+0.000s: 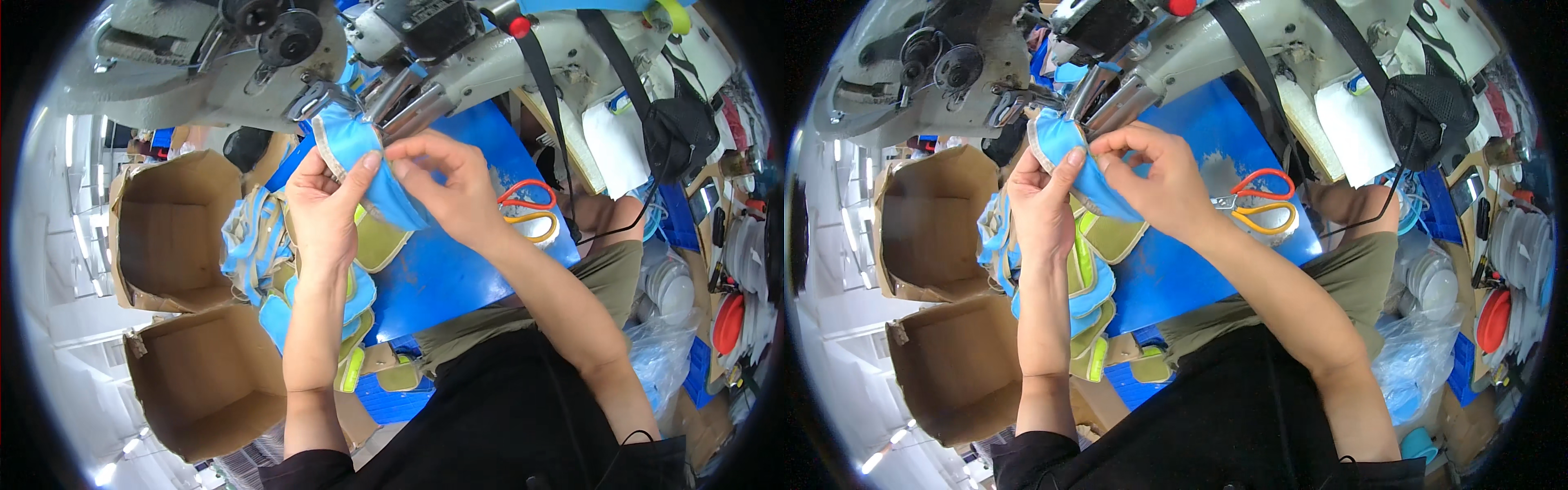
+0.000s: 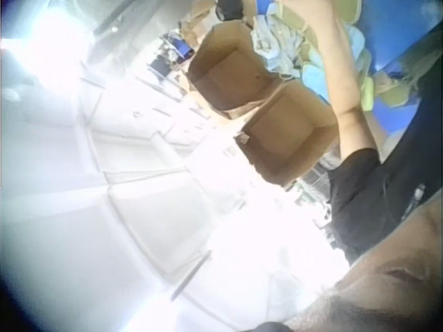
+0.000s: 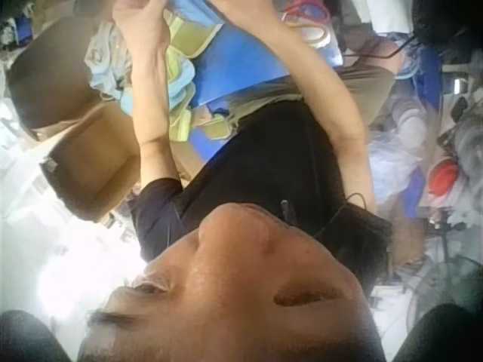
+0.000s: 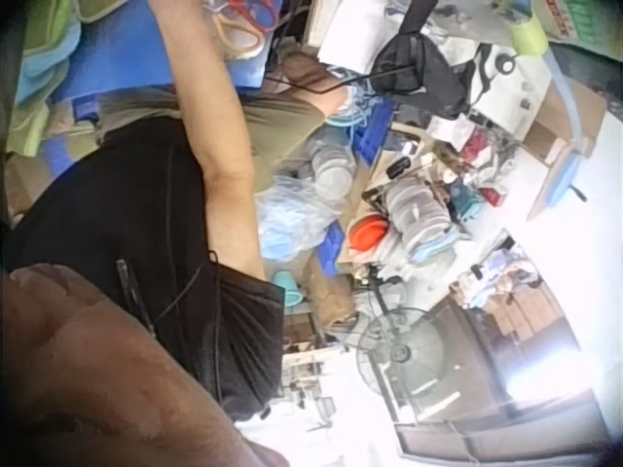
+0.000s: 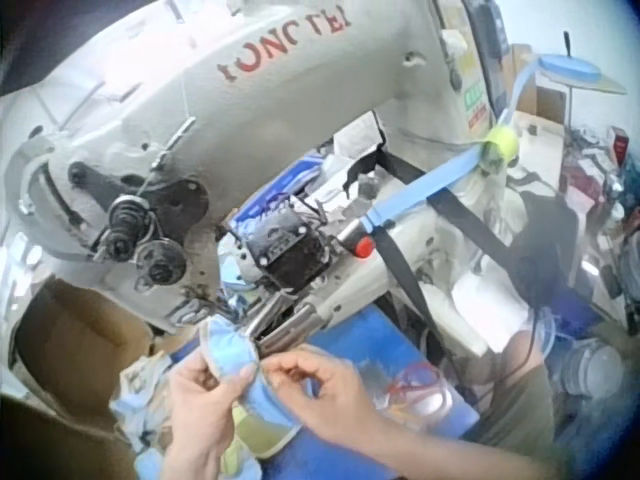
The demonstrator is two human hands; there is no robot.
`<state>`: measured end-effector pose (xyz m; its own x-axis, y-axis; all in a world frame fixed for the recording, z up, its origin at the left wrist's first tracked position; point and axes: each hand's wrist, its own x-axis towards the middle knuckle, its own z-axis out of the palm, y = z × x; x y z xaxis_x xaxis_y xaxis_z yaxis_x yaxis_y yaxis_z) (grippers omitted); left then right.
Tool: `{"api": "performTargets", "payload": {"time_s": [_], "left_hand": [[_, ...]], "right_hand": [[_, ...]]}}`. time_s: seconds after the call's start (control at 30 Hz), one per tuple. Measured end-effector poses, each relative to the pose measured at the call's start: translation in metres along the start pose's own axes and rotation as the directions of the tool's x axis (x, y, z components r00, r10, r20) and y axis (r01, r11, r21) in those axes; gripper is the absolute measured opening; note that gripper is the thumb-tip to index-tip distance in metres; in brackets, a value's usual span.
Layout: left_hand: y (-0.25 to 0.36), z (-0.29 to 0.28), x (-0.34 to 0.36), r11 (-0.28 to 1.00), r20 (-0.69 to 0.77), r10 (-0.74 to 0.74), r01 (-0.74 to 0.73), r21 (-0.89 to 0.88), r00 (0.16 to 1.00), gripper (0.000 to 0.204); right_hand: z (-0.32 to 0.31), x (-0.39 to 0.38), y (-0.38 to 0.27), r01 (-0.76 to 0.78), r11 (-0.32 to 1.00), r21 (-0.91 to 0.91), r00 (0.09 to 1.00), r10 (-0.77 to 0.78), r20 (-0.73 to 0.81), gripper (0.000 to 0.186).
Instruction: The person sews a blue fabric strip onto the edge of a small mesh pouch using a sewing machine. They then use scissors to trim the excess thread and fabric, inspect the finished pouch, and place it on a pile of completed items.
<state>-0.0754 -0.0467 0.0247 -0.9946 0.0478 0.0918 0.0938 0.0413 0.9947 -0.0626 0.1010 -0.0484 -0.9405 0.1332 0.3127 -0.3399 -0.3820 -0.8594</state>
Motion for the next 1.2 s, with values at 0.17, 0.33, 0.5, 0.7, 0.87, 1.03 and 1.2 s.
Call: {"api": "performTargets", "payload": {"time_s": [0.17,0.33,0.5,0.7,0.87,1.03,1.2], "left_hand": [[0.000,0.007,0.000,1.000,-0.007,0.005,-0.004,0.030,1.000,0.027],[0.000,0.007,0.003,1.000,0.006,0.031,-0.031,0.001,0.999,0.027],[0.005,0.014,0.006,1.000,-0.001,0.004,-0.004,-0.024,1.000,0.023],[0.012,0.018,0.008,0.998,-0.012,-0.056,0.055,-0.033,0.998,0.027],[0.014,0.020,0.010,0.988,-0.034,-0.102,0.097,-0.116,0.994,0.033],[0.006,0.013,0.009,0.959,0.011,-0.118,0.117,-0.256,0.993,0.030],[0.001,0.004,0.014,0.935,0.025,-0.153,0.153,-0.319,0.988,0.021]], "right_hand": [[0.005,-0.003,0.004,-0.051,0.998,0.038,0.999,0.051,-0.012,0.019],[0.005,-0.002,0.014,-0.097,0.995,0.018,0.995,0.097,0.012,0.021],[0.001,-0.003,0.012,-0.132,0.991,-0.002,0.991,0.132,0.002,0.019],[0.000,-0.004,-0.005,-0.230,0.962,0.147,0.973,0.227,0.040,0.019],[-0.004,0.004,-0.030,-0.357,0.920,0.164,0.933,0.343,0.107,0.019],[-0.005,0.011,-0.033,-0.311,0.948,0.061,0.947,0.304,0.105,0.025],[-0.003,0.010,-0.030,-0.332,0.939,0.090,0.939,0.319,0.126,0.025]]}}
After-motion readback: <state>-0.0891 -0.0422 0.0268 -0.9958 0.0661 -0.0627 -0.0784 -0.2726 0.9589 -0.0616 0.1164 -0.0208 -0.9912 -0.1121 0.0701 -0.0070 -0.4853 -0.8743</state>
